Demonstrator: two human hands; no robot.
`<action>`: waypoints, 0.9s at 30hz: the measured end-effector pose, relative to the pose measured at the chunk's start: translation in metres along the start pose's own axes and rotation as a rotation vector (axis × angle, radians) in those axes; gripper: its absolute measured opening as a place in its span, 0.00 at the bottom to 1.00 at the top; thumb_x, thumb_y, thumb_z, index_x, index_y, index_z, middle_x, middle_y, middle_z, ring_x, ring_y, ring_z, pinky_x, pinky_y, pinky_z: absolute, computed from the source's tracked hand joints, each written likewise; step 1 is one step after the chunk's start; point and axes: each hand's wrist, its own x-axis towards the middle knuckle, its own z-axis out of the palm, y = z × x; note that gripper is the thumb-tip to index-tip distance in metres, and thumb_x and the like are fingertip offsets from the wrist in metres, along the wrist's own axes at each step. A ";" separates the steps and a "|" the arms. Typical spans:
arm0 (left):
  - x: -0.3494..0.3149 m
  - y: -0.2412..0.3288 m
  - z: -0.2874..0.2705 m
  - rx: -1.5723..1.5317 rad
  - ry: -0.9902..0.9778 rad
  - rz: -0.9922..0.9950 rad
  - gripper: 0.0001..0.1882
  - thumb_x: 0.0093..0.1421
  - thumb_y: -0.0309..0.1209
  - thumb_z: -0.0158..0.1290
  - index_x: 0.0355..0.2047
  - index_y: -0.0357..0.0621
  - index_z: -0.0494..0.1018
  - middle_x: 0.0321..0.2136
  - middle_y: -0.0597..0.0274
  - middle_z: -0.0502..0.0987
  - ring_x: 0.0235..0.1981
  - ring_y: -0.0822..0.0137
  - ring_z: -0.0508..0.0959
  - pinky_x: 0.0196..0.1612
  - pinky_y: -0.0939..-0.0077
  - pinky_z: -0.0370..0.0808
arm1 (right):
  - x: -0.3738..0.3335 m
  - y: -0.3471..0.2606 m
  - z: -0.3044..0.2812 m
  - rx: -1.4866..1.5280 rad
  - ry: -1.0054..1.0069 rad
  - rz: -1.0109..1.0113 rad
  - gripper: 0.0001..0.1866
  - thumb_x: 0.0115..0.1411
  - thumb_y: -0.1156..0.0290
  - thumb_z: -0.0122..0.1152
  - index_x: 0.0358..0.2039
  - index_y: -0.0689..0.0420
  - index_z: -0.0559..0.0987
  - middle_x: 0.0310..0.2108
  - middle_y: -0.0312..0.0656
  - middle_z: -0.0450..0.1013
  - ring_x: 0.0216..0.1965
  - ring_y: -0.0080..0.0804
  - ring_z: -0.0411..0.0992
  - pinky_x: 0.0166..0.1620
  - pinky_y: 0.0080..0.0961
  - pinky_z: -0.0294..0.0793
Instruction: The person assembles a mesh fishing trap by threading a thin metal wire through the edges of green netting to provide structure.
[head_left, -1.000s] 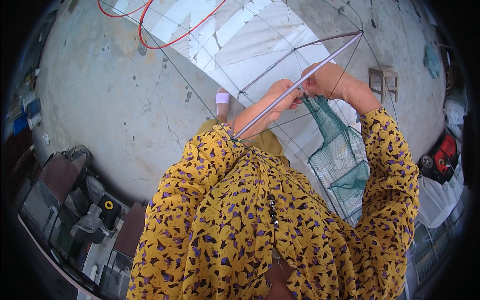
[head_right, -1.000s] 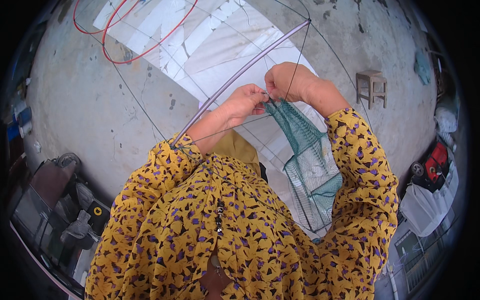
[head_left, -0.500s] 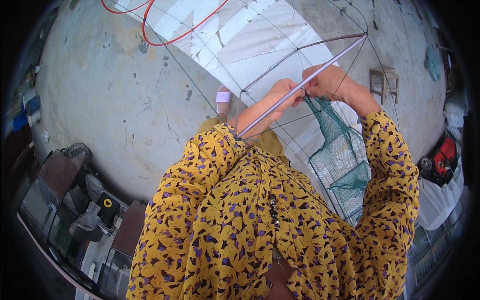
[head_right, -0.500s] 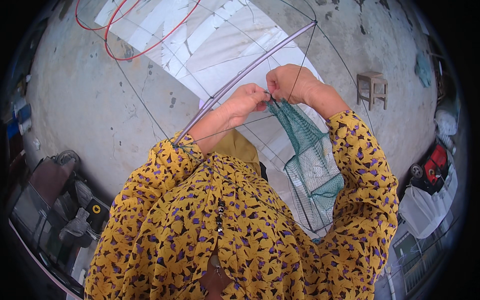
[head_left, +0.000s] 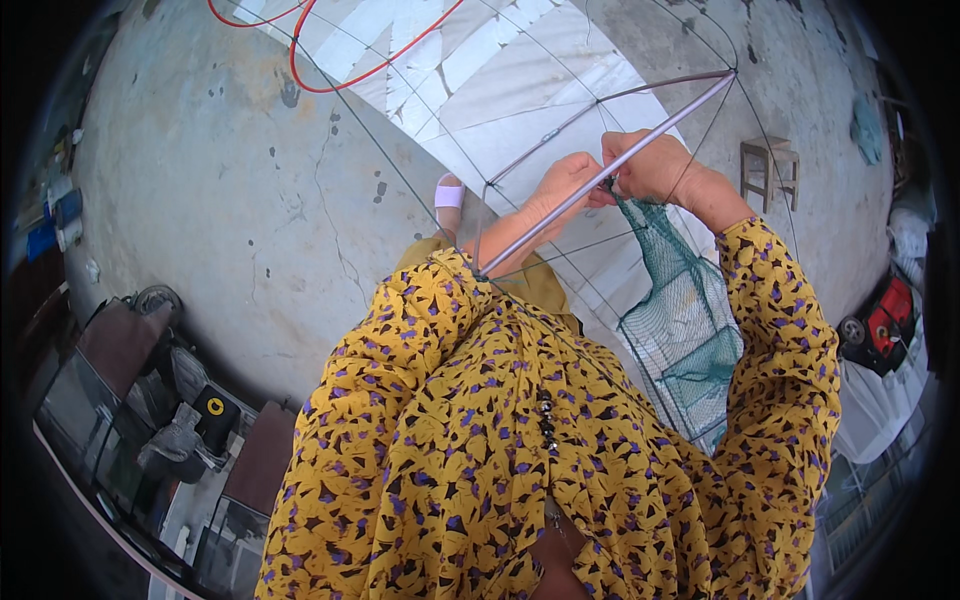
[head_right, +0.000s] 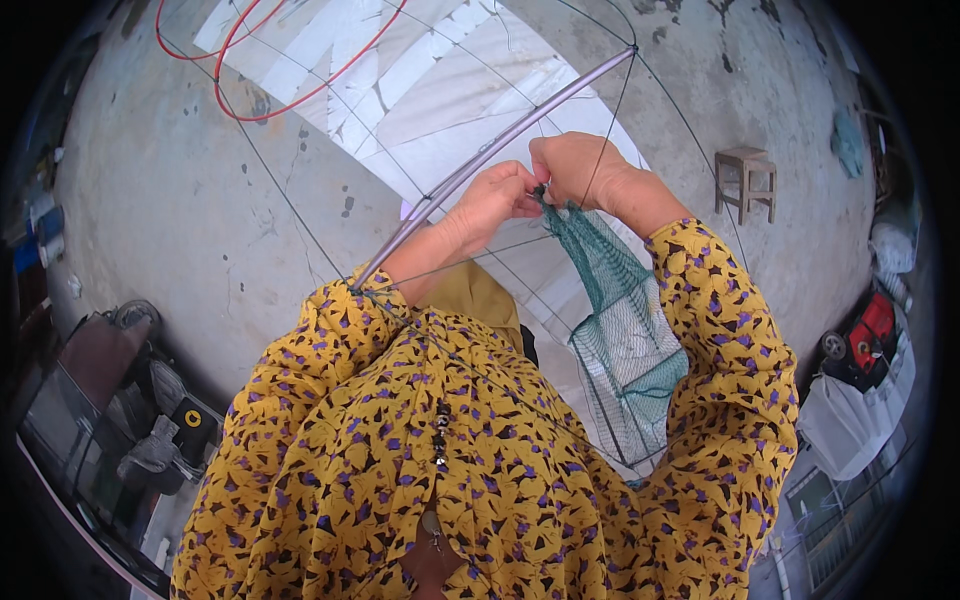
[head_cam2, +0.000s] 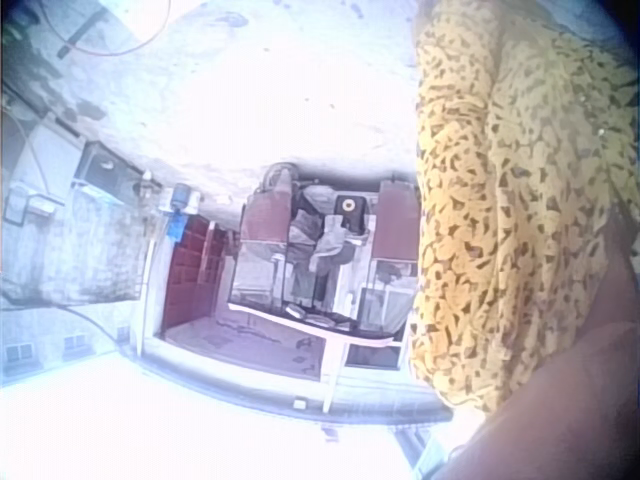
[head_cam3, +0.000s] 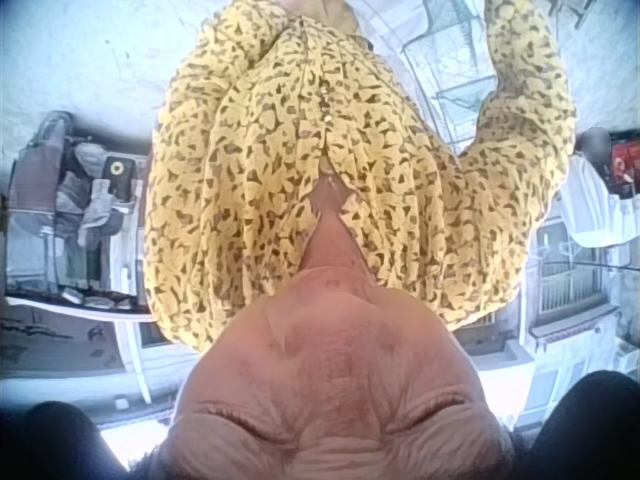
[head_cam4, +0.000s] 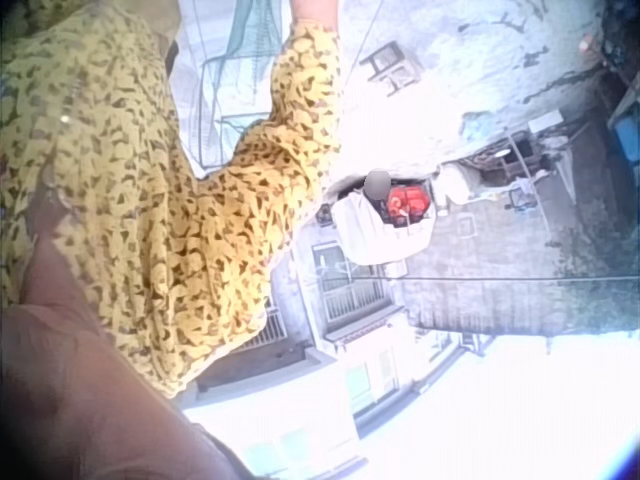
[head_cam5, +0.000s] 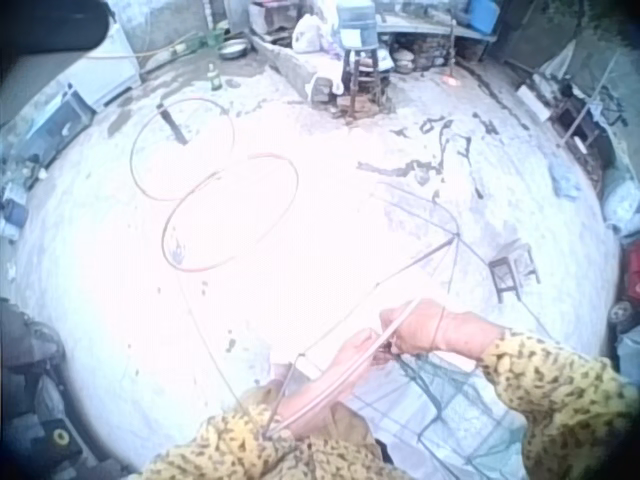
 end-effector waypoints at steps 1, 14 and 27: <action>0.000 0.001 -0.001 -0.010 -0.025 0.029 0.03 0.55 0.22 0.45 0.31 0.39 0.65 0.29 0.62 0.72 0.33 0.70 0.73 0.39 0.75 0.72 | 0.000 0.000 0.000 0.003 0.011 -0.009 0.14 0.39 0.70 0.64 0.26 0.57 0.71 0.23 0.43 0.73 0.30 0.40 0.72 0.32 0.30 0.69; 0.004 0.000 -0.008 0.183 0.204 0.091 0.06 0.51 0.19 0.47 0.29 0.40 0.65 0.26 0.63 0.70 0.27 0.72 0.72 0.32 0.78 0.73 | -0.011 0.000 -0.004 -0.050 0.229 -0.129 0.11 0.45 0.70 0.58 0.30 0.54 0.69 0.21 0.43 0.71 0.27 0.40 0.72 0.30 0.32 0.68; -0.030 0.007 -0.026 -0.696 -0.093 -0.157 0.07 0.49 0.22 0.46 0.29 0.46 0.64 0.23 0.65 0.66 0.20 0.73 0.62 0.28 0.78 0.63 | -0.022 0.013 -0.014 0.205 0.181 -0.070 0.09 0.48 0.68 0.55 0.28 0.57 0.70 0.24 0.43 0.72 0.29 0.40 0.71 0.32 0.32 0.68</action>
